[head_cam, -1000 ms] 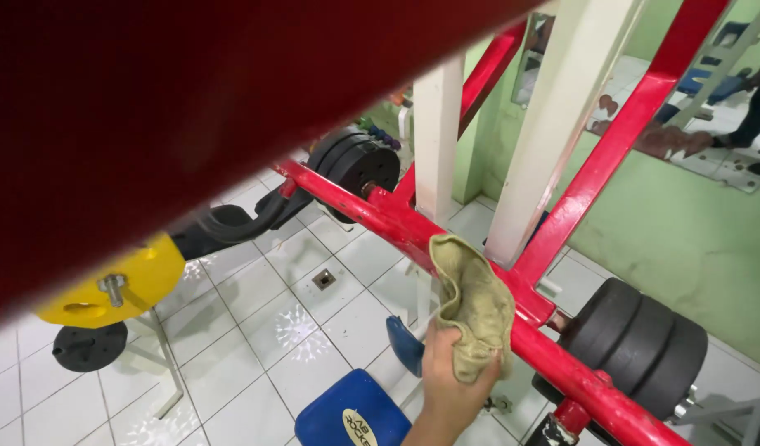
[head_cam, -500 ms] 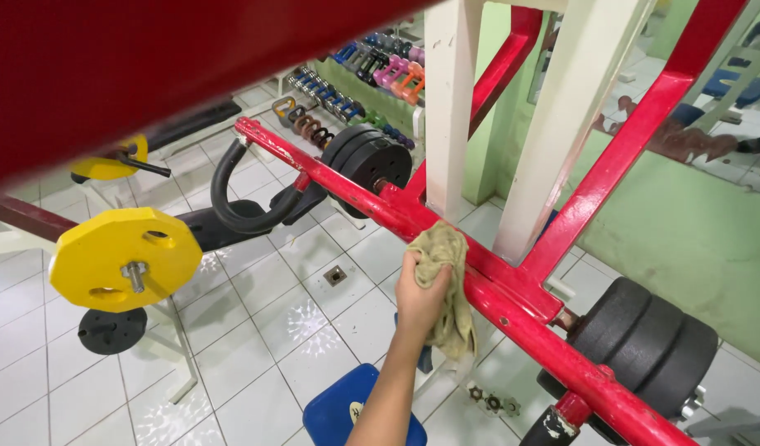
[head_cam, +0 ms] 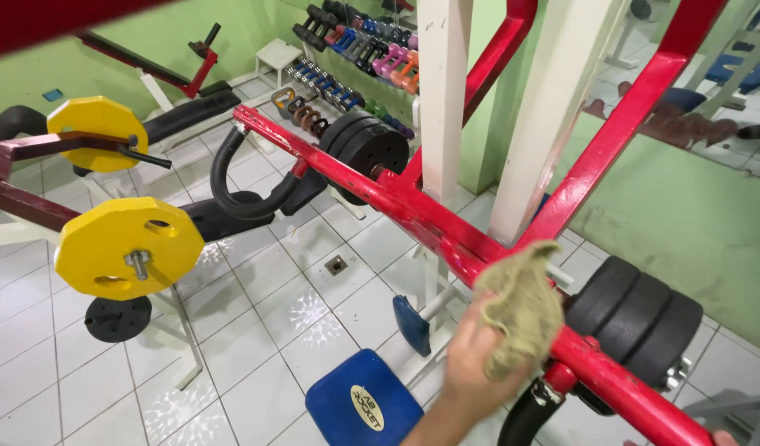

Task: Wiping down various parts of a weight training machine and a bench with a cloth in a gym.

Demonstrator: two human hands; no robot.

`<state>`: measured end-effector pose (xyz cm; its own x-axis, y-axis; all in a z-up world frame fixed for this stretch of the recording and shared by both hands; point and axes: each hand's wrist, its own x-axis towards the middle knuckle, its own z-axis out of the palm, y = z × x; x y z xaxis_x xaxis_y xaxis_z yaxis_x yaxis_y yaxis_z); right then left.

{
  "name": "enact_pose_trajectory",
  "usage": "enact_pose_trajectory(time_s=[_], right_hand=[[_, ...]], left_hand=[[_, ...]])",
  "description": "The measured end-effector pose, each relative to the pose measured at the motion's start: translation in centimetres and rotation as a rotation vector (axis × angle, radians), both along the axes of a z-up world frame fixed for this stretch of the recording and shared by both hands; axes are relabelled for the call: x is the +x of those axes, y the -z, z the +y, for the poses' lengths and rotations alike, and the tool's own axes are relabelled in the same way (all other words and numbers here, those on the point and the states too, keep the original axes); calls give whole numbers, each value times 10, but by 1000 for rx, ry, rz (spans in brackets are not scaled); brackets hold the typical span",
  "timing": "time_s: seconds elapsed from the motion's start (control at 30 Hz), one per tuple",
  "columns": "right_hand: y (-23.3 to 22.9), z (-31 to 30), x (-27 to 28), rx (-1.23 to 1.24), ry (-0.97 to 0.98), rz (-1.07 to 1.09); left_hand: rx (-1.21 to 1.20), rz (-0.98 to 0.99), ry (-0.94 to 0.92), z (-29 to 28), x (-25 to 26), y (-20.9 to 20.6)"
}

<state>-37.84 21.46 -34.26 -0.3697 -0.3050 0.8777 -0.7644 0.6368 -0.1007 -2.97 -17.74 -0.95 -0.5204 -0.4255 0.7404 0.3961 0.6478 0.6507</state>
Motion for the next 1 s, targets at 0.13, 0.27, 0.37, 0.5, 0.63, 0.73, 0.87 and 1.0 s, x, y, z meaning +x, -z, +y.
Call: enact_pose_trajectory(time_s=[0.13, 0.27, 0.37, 0.5, 0.63, 0.73, 0.87, 1.0], right_hand=[[-107, -74, 128, 18, -3, 8], [-301, -148, 310, 323, 221, -212], [-304, -147, 315, 312, 215, -187], [-328, -150, 330, 351, 212, -198], [-337, -145, 337, 579, 407, -157], [-345, -148, 338, 662, 471, -86], [-356, -145, 338, 578, 328, -52], [-363, -133, 329, 583, 278, -66]], left_hand=[[188, -85, -102, -11, -2, 1], [142, -146, -19, 10, 20, -3], [194, -117, 138, 32, 49, -16], [118, -198, 167, 35, 84, -3], [118, -209, 82, 50, 102, 3], [126, -195, 33, 57, 85, 6], [-94, -334, -15, 69, 60, -30], [-258, -359, -81, 88, 59, -35]])
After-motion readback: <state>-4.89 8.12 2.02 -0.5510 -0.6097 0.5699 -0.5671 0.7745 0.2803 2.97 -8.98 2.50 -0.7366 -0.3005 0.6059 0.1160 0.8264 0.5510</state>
